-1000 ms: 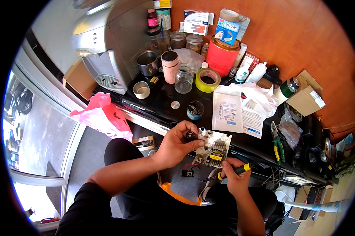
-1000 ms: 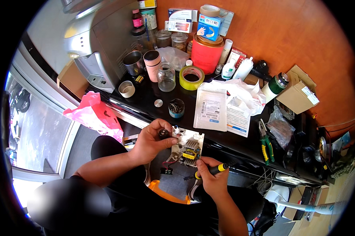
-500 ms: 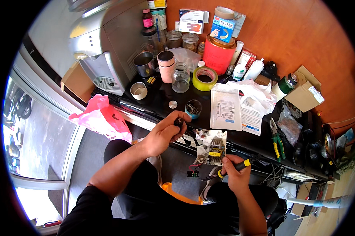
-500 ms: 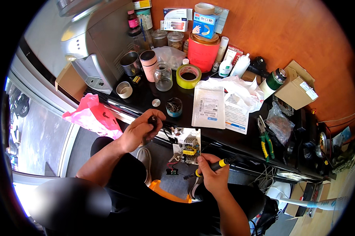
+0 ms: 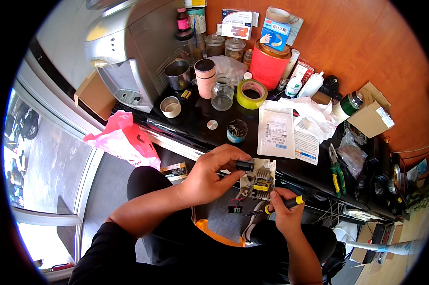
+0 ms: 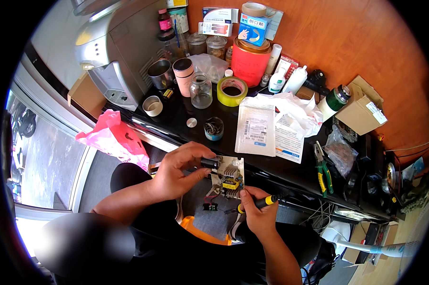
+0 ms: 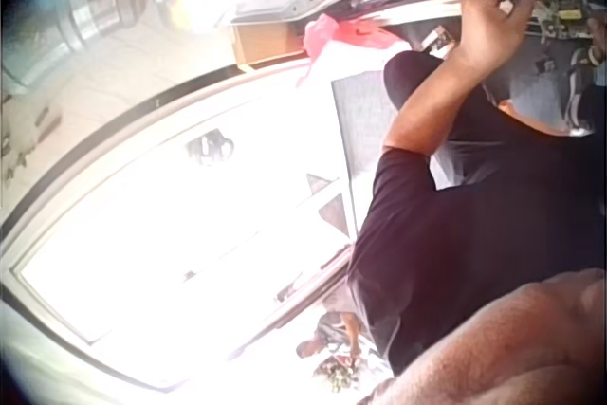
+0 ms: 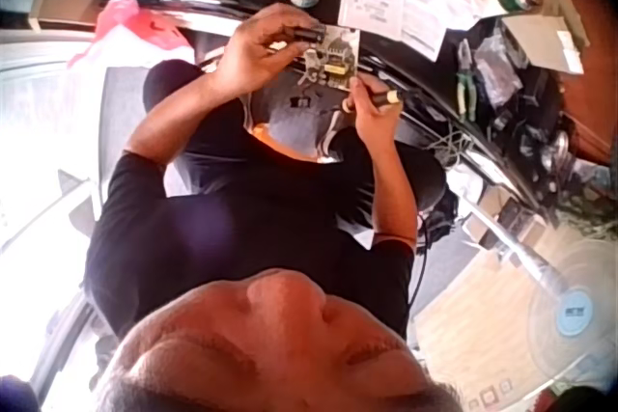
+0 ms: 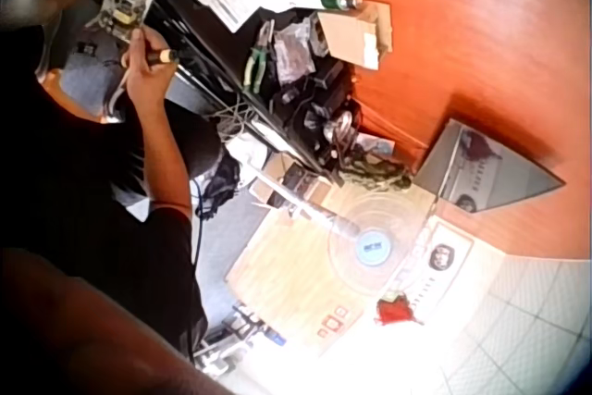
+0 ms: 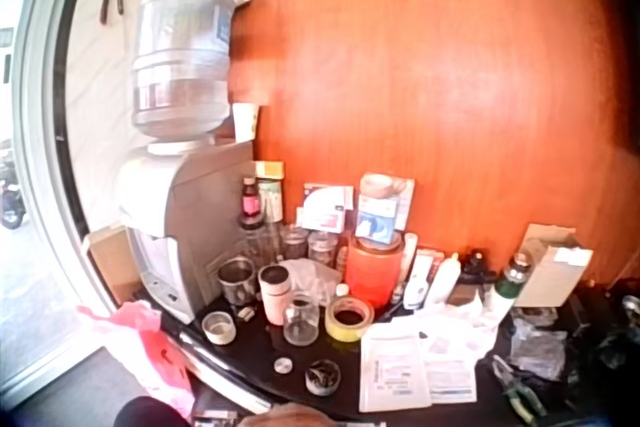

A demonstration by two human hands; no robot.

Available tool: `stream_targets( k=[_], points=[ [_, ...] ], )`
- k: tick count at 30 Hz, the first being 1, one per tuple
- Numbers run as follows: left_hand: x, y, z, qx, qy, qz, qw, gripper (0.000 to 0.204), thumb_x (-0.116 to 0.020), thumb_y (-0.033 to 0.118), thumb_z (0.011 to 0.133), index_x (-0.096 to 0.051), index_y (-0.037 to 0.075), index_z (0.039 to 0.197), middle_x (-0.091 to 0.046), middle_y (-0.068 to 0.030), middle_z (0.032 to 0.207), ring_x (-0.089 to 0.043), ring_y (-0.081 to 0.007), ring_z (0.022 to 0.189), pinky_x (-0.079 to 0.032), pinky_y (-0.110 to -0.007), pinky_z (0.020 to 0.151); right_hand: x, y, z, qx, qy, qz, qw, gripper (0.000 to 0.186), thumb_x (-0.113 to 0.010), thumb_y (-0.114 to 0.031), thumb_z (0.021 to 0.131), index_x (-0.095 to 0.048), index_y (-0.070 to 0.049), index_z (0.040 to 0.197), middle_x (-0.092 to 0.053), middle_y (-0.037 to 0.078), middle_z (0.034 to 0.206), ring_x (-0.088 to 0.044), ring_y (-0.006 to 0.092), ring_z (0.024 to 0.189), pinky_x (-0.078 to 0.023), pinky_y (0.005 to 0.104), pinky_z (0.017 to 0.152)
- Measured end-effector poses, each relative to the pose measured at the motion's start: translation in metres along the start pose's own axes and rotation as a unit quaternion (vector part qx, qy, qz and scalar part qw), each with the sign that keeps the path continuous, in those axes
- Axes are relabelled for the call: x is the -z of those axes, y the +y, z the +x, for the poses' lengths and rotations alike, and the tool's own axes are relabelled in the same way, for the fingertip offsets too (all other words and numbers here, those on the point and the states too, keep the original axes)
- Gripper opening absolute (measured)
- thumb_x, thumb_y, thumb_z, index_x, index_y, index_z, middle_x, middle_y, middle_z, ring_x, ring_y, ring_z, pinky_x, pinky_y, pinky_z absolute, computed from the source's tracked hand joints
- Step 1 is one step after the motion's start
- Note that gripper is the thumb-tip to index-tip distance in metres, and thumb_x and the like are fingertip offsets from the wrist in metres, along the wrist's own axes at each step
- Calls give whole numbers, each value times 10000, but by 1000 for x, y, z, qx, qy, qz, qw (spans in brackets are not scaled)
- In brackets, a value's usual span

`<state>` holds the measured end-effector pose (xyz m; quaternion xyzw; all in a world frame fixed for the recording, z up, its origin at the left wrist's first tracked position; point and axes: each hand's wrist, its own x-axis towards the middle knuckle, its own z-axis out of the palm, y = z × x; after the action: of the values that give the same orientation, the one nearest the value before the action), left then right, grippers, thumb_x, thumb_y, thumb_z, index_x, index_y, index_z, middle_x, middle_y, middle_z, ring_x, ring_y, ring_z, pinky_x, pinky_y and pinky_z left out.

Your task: The person handles a circuit board, uses a soldering iron to work on the components, and uses pliers to manipulate small wires.

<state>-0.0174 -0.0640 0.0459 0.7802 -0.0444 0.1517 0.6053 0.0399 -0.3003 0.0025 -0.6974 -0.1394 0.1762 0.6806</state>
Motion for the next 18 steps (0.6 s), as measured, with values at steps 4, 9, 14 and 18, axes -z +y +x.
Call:
stream_targets(
  k=[4,9,14,18],
  points=[
    [-3,4,-1,-22,22,-4,1000,338,-662,-89,847,-616,-20,1174,-603,-96,1092,-648,-137,874,-554,-254,768,3,4,-1,0,-8,8,1000,156,-668,-96,937,-686,45,1001,-661,38,759,-604,76,602,-484,214,548],
    [-8,-3,-5,66,37,-159,984,340,-700,-90,822,-627,-28,1149,-615,-98,1077,-644,-134,922,-557,-249,791,4,5,0,8,-10,-2,1000,150,-669,-93,936,-690,41,999,-657,35,761,-602,73,606,-490,209,551],
    [-3,-7,-2,-31,19,-58,998,340,-698,-130,801,-646,-12,1116,-617,-124,1138,-631,-185,1052,-537,-295,901,2,1,-1,4,0,-3,1000,145,-644,-71,945,-672,60,999,-604,33,693,-552,95,583,-459,239,558],
    [-5,-6,0,-56,36,-40,997,322,-716,-105,798,-674,28,1088,-628,-101,1137,-642,-165,1003,-562,-270,832,4,2,-2,-3,0,11,1000,149,-666,-85,935,-688,46,1002,-645,33,739,-588,78,605,-485,218,556]
  ],
)
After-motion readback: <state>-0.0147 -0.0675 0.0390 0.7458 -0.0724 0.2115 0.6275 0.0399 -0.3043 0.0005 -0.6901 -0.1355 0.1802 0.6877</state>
